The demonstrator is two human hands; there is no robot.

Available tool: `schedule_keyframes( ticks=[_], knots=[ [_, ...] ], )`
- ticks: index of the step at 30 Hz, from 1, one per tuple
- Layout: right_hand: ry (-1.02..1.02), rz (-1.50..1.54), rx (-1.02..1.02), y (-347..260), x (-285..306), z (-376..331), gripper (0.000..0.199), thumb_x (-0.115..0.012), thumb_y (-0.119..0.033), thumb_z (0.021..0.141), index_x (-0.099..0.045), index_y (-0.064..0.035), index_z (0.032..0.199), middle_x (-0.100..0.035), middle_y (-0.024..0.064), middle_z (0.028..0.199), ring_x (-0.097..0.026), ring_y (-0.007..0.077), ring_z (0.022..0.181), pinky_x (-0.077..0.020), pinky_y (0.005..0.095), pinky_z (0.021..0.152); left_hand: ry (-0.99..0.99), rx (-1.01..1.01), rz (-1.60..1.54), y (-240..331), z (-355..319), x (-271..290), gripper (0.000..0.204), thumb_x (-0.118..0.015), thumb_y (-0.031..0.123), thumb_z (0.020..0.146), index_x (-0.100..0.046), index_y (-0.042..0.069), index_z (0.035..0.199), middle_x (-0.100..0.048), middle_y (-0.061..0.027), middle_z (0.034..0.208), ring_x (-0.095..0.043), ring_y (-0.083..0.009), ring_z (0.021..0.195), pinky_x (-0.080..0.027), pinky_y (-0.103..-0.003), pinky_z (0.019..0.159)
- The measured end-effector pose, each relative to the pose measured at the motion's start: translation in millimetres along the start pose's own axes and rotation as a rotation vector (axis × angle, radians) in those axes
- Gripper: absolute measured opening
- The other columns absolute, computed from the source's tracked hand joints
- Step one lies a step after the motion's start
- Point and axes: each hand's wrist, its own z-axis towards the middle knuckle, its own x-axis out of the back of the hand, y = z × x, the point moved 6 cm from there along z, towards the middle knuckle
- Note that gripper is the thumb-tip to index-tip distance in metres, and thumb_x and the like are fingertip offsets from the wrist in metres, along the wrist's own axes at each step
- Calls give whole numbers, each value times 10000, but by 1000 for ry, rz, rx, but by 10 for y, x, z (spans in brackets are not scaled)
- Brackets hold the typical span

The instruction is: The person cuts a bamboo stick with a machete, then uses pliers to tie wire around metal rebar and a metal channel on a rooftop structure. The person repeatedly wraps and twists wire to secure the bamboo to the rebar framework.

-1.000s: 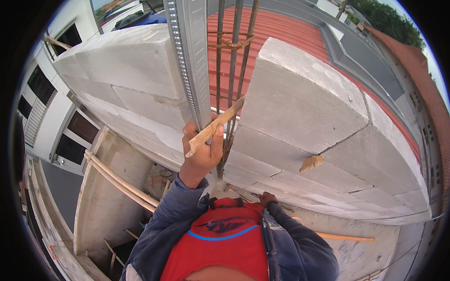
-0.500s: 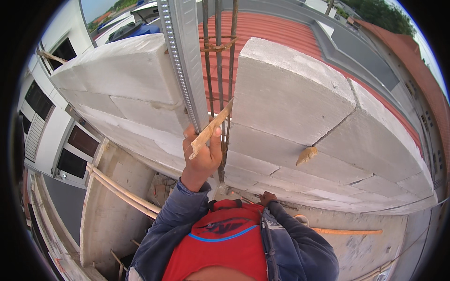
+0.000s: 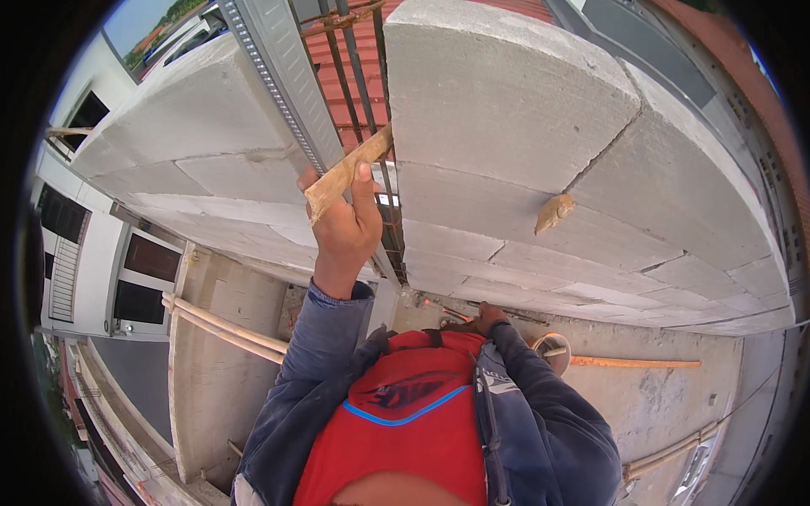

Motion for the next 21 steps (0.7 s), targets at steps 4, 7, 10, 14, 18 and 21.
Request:
schedule_keyframes(
  ticks=[4,7,10,14,18,21],
  knots=[
    [70,40,-19,-18,38,-318,496,-714,-522,970,-606,-39,940,-699,245,827,-696,465,854,-541,541,781,-21,4,-10,16,19,-111,302,-579,218,1121,-681,-66,1101,-688,-93,784,-636,-159,650,-530,-333,723],
    [63,91,-85,33,-117,-387,477,-619,-502,1029,-626,-26,995,-702,279,950,-691,484,922,-539,562,835,-63,212,-144,-52,-85,-108,341,-586,242,1120,-623,-93,1172,-692,-97,806,-645,-154,661,-547,-379,857],
    [48,68,-125,186,-373,-478,475,-534,-484,1067,-650,-24,1051,-693,302,1053,-682,502,977,-541,574,896,-7,174,-177,-20,-53,-150,389,-550,277,1136,-563,-111,1154,-717,-104,776,-630,-134,606,-545,-410,974],
    [16,62,-134,624,-1000,-455,462,-476,-439,1087,-663,-17,1098,-672,326,1060,-671,526,1003,-542,588,927,-108,11,82,26,40,-203,479,-415,396,1172,-508,-60,1063,-747,-125,736,-656,-146,603,-465,-371,1109],
    [-29,98,-72,692,-1086,-532,444,-474,-401,1085,-659,-1,1135,-659,351,1055,-666,540,994,-541,594,952,-140,80,124,-111,-3,-130,558,-408,419,1163,-574,-113,1133,-759,-151,778,-685,-155,672,-507,-313,1054],
    [17,122,-212,1187,-1408,-468,462,-463,-408,1092,-655,10,1147,-658,359,1070,-662,550,1006,-540,595,963,-78,164,-11,-347,18,-51,529,-492,375,1136,-531,-130,1289,-761,-202,881,-747,-182,726,-565,-243,904]
  ],
)
